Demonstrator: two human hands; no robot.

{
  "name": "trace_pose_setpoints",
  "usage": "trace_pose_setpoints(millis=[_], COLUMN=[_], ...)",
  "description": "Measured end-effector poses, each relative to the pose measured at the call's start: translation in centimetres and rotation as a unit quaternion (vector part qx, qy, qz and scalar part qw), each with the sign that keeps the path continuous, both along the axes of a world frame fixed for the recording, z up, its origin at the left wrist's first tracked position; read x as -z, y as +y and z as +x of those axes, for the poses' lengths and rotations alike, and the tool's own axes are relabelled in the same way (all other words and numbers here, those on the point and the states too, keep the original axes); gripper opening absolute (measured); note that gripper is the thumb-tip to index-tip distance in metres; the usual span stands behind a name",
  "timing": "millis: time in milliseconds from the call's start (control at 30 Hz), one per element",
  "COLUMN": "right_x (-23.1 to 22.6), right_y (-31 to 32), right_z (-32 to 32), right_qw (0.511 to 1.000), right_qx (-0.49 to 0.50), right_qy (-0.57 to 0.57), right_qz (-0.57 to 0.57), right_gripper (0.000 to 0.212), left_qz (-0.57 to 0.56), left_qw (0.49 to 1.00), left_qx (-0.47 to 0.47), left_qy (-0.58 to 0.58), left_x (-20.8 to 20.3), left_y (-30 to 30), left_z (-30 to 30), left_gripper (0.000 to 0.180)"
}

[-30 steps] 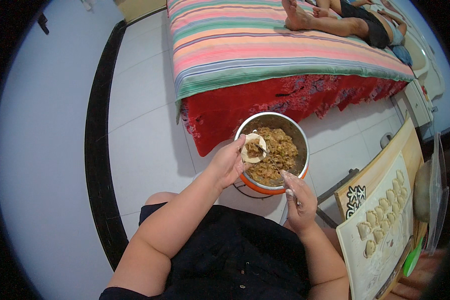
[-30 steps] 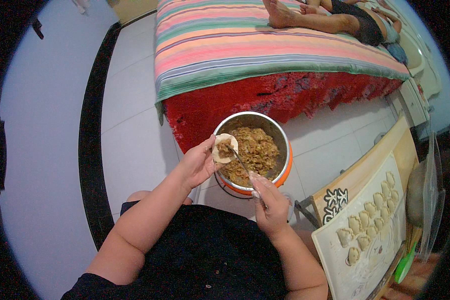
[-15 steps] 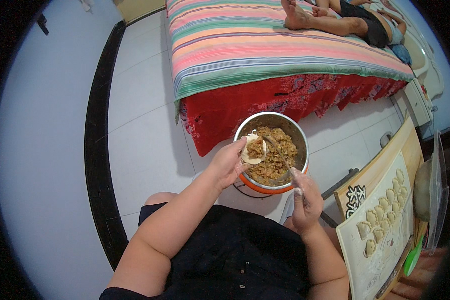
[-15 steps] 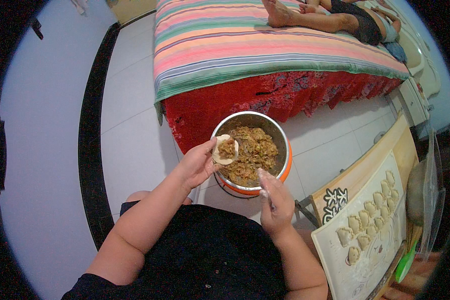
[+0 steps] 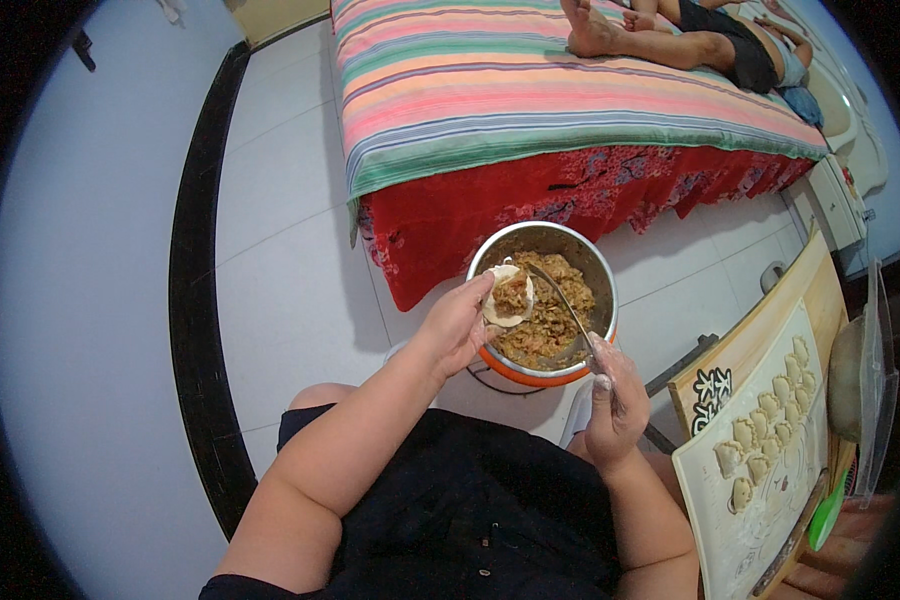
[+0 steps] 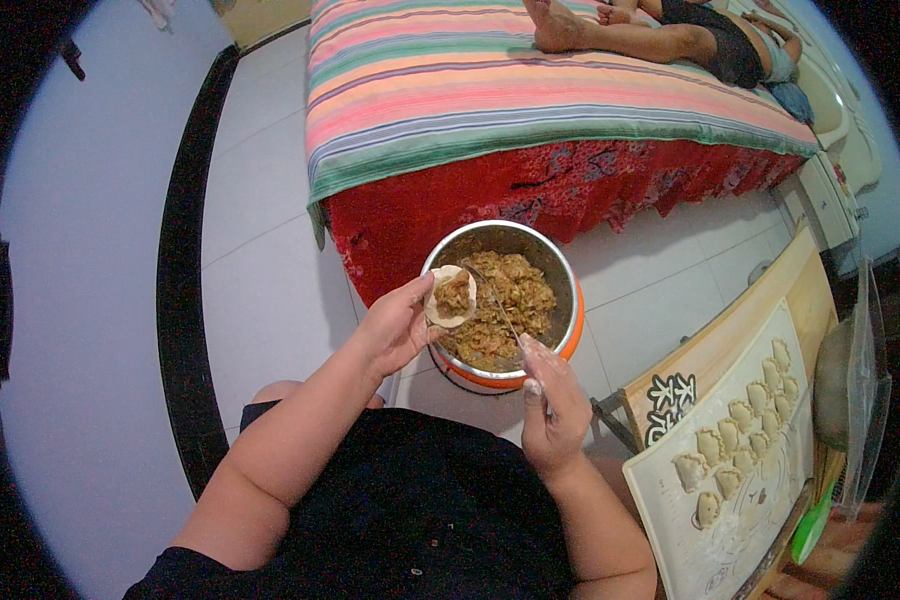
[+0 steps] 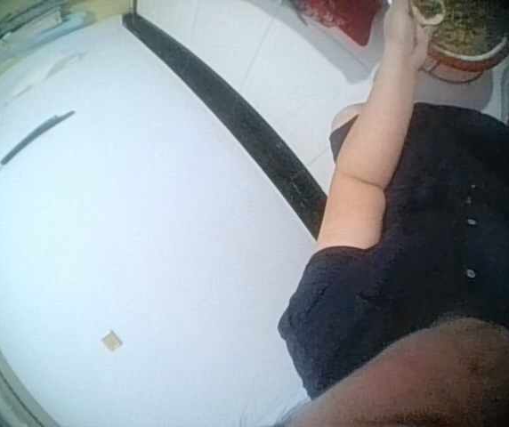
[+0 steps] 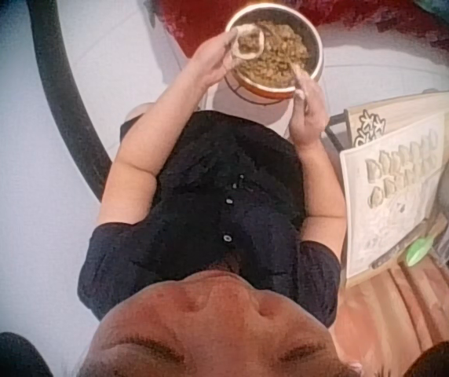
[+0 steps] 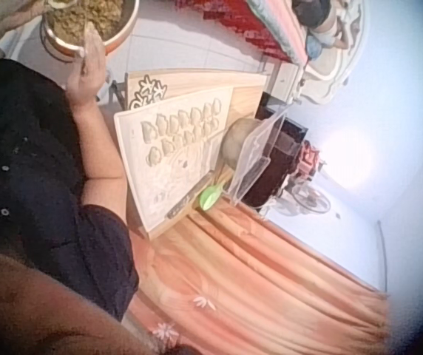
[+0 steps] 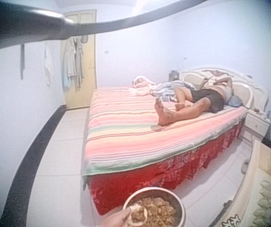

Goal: The person sits on the floor and makes dumplings by hand. They scoop filling from a metal bowl onto round dough wrappers, fold the wrappers, and seal the edges to form dumplings, which are then placed on a wooden board.

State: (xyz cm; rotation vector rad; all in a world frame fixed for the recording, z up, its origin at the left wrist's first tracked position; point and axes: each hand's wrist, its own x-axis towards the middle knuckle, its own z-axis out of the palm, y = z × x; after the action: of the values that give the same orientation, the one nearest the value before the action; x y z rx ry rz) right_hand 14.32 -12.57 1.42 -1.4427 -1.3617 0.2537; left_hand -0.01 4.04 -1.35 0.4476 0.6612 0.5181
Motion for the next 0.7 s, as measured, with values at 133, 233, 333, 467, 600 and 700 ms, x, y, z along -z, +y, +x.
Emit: trace_pose_setpoints(millis=[133,233,333,467,600,700], right_x=[0.3,0.3,0.3,0.4,0.9,0.9], right_y=[0.2,0.0,-0.1,0.1,0.1,0.2], right_z=[0.1,0.0,0.0,-0.1,-0.7,-0.9], right_qw=[0.998,0.999,0.998,0.994,0.978,0.972], right_qx=[-0.037,-0.026,0.013,0.023,0.023,0.031], right_qy=[-0.036,0.004,0.062,0.106,0.202,0.221], right_qz=[-0.02,-0.04,-0.028,-0.024,-0.05,-0.072], right_gripper=[0.023,0.023,0.024,0.027,0.028,0.028], left_qz=[-0.003,0.0,0.001,-0.001,0.019,0.024], left_qw=[1.0,1.0,1.0,0.998,0.998,0.997], left_qx=[0.002,-0.001,-0.02,-0.051,-0.06,-0.064], left_qy=[0.018,0.006,-0.021,-0.026,-0.023,-0.023], left_x=[0.0,-0.3,0.2,0.3,0.5,0.6], left_y=[0.0,0.1,0.3,0.3,0.2,0.1], left_z=[0.1,0.1,0.0,0.1,0.2,0.3], left_gripper=[0.04,0.04,0.04,0.04,0.04,0.04])
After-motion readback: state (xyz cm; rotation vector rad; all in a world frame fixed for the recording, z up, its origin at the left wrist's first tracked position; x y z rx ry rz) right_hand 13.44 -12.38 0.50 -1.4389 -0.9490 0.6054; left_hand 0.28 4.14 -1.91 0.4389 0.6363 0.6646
